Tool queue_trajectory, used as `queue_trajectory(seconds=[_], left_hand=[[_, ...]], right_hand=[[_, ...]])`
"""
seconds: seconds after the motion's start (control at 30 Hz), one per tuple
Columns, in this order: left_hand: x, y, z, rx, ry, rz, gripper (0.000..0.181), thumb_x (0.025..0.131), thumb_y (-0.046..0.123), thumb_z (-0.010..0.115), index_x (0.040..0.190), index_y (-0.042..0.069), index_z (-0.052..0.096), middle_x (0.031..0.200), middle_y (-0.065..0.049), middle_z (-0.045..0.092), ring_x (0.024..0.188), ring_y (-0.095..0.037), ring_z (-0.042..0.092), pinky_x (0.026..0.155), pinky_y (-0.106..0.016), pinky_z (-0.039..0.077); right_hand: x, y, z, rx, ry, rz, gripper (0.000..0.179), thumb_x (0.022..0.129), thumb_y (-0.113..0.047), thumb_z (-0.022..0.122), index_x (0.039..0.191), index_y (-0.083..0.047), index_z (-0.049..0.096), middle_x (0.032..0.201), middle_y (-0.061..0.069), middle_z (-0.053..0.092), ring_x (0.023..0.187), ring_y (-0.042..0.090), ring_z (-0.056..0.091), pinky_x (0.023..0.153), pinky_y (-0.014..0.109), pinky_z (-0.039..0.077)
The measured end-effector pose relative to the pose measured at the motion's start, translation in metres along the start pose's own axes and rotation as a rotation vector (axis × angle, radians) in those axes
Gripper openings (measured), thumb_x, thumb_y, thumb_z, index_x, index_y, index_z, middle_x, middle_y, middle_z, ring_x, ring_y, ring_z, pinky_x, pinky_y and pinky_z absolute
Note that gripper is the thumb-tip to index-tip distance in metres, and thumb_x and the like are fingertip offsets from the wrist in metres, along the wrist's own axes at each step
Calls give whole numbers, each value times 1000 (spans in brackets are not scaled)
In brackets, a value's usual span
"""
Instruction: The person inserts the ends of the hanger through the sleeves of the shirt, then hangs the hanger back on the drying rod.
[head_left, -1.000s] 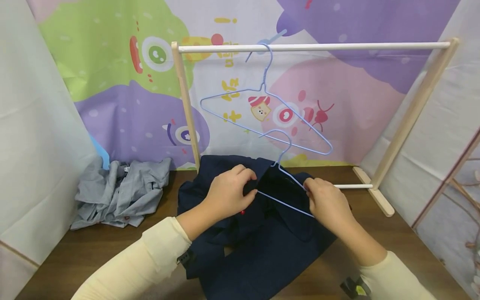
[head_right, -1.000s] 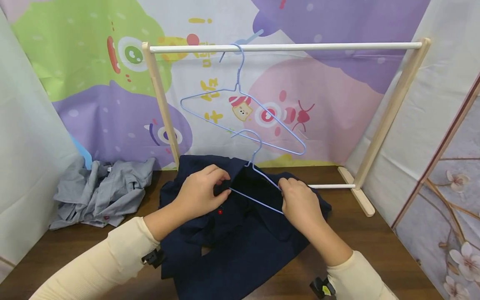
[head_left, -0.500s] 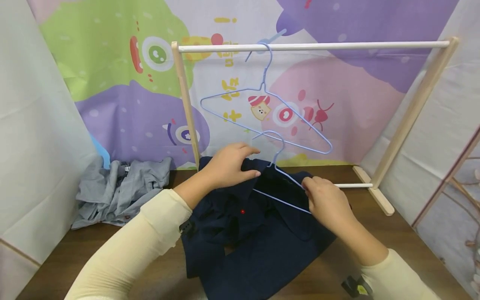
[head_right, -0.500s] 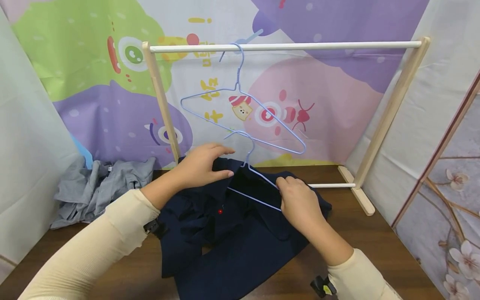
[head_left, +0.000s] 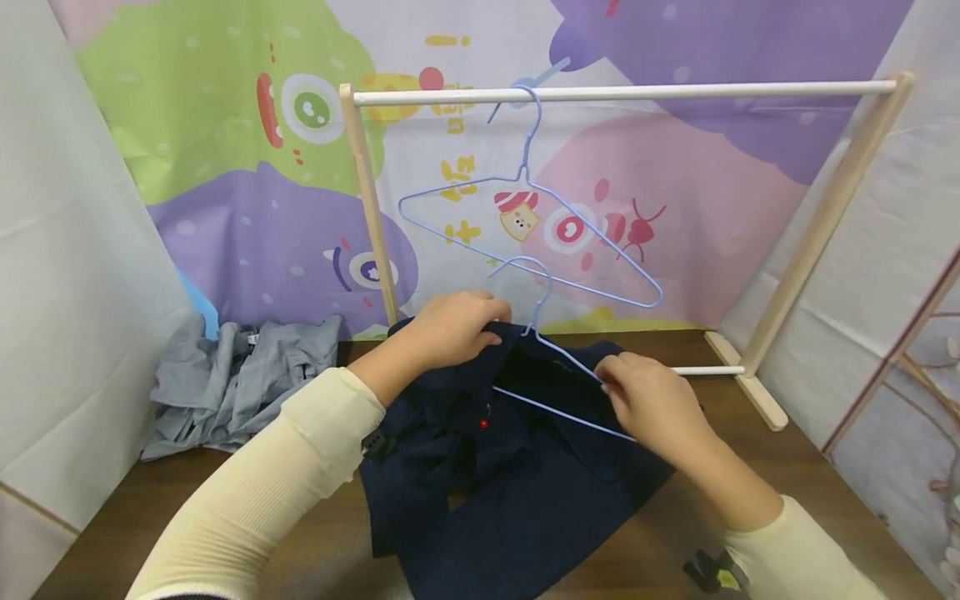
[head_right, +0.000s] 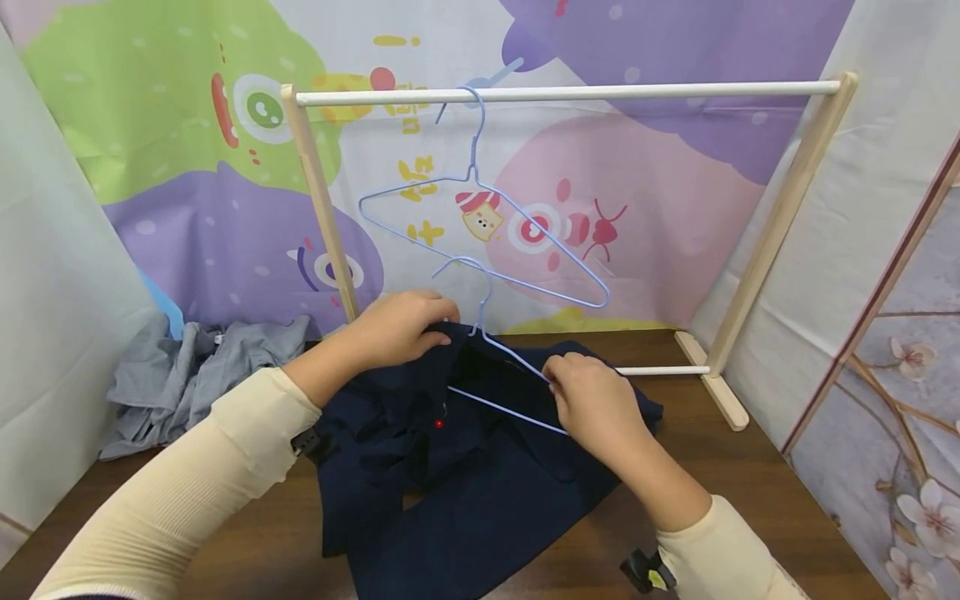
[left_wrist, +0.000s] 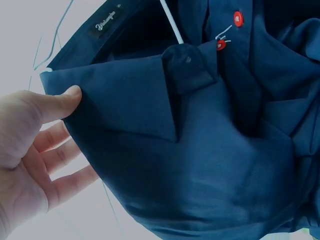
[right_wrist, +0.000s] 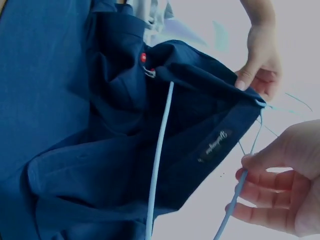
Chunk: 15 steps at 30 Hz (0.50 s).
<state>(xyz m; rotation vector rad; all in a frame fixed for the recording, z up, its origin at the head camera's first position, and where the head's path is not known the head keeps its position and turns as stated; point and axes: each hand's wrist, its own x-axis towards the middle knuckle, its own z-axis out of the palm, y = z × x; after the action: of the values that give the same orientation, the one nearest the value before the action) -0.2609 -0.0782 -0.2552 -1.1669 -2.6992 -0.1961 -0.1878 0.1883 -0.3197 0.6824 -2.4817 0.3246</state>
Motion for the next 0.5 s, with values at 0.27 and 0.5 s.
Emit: queue_trajectory(seconds=[0.27, 0.5], left_hand=[[-2, -4, -1, 8, 36, 24, 20, 92, 12, 68, 112, 9, 65, 103, -6, 65, 92, -23, 65, 80, -38, 54], [-5, -10, -3, -26, 98, 48, 17, 92, 8, 67, 109, 6, 65, 101, -9, 66, 90, -25, 65, 82, -38, 53]], right_hand=[[1, 18, -12, 203, -53, 38, 10, 86, -3, 71, 95, -8, 72, 89, 2, 68, 76, 16, 63, 68, 38, 51], [-8, 66, -19, 724, -192, 136, 13, 94, 3, 58, 105, 5, 65, 94, 9, 68, 75, 18, 65, 65, 32, 57]])
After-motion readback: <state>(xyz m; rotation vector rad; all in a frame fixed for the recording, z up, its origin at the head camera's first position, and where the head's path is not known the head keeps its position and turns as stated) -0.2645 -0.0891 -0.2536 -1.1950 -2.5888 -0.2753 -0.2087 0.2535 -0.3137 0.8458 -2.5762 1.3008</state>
